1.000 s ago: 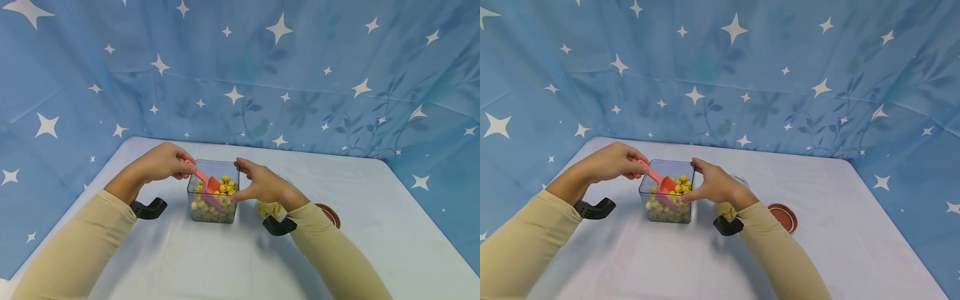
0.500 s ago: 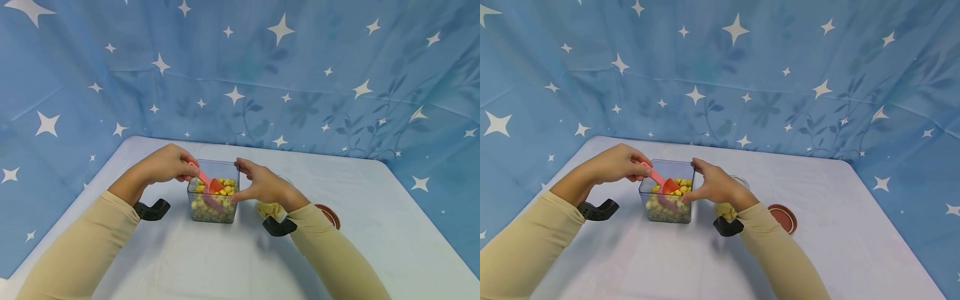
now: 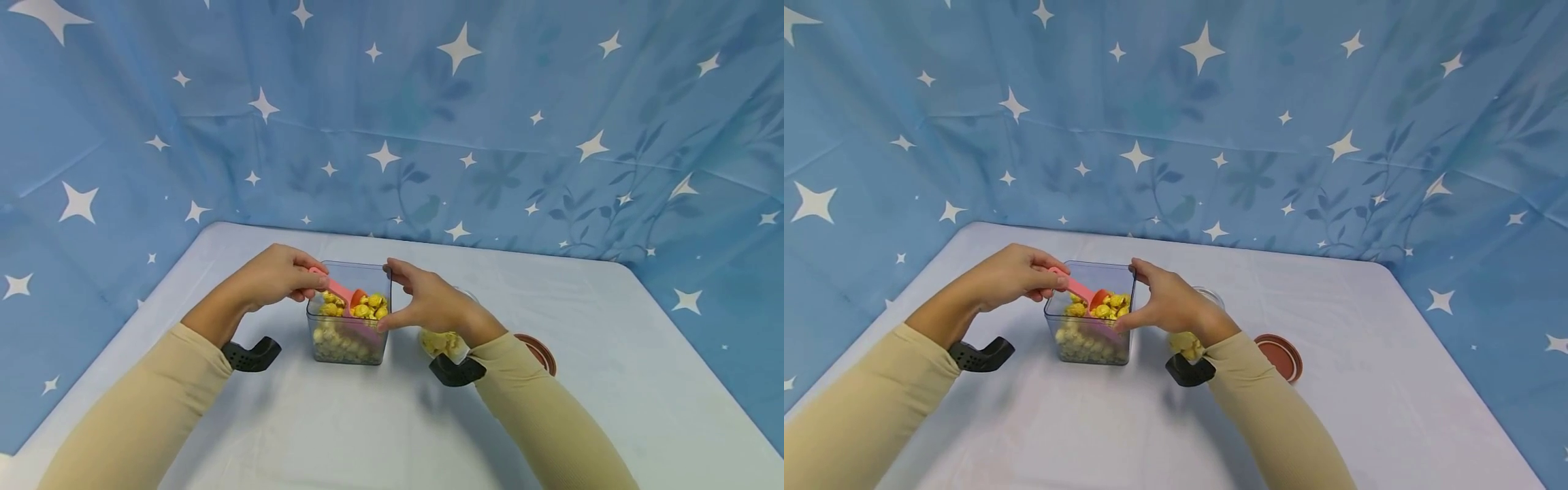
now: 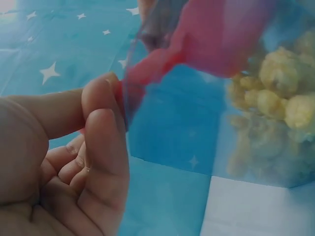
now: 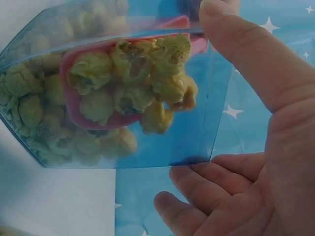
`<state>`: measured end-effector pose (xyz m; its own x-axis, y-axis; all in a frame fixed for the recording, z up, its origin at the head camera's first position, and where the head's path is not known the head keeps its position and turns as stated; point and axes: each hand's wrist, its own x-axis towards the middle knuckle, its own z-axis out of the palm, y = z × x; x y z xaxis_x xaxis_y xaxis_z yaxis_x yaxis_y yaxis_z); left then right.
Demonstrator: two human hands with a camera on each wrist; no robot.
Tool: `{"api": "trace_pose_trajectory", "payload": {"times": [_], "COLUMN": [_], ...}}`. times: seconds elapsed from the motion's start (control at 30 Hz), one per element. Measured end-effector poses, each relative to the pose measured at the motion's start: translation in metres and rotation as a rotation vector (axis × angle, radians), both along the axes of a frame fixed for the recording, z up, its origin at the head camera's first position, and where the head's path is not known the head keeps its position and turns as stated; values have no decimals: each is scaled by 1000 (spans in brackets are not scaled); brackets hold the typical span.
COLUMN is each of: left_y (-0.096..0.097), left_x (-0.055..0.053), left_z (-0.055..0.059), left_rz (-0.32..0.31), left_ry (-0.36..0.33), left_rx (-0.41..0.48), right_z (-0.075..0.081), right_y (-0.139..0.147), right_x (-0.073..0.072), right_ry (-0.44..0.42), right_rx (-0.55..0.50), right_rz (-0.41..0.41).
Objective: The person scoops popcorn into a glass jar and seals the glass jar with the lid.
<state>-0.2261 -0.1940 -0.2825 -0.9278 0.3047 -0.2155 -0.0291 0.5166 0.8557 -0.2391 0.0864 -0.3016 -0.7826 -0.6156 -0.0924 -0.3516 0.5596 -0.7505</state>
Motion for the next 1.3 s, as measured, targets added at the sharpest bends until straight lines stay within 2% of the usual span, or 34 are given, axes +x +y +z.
{"api": "trace_pose_trajectory", "payload": {"times": [0.17,0.37,0.57,0.83,1.1,1.3], "left_y": [-4,-11,-16,-17,-21,-14], "left_x": [3,4,7,10,14,13], "left_z": [-5,-12,-22,-33,-33,-35], "left_rz": [37,112,171,225,257,265], "left_ry": [11,8,-2,47,55,48], "left_rx": [80,200,290,335,363,380], "right_z": [-2,-2,-2,-2,-3,-3], "right_y": [0,1,1,0,0,0], "right_x": [-1,-1,0,-1,-1,-1], "right_ry": [9,16,16,-2,3,1], "right_rx": [5,7,4,-12,-11,-6], "right_rz": [10,17,21,19,20,21]}}
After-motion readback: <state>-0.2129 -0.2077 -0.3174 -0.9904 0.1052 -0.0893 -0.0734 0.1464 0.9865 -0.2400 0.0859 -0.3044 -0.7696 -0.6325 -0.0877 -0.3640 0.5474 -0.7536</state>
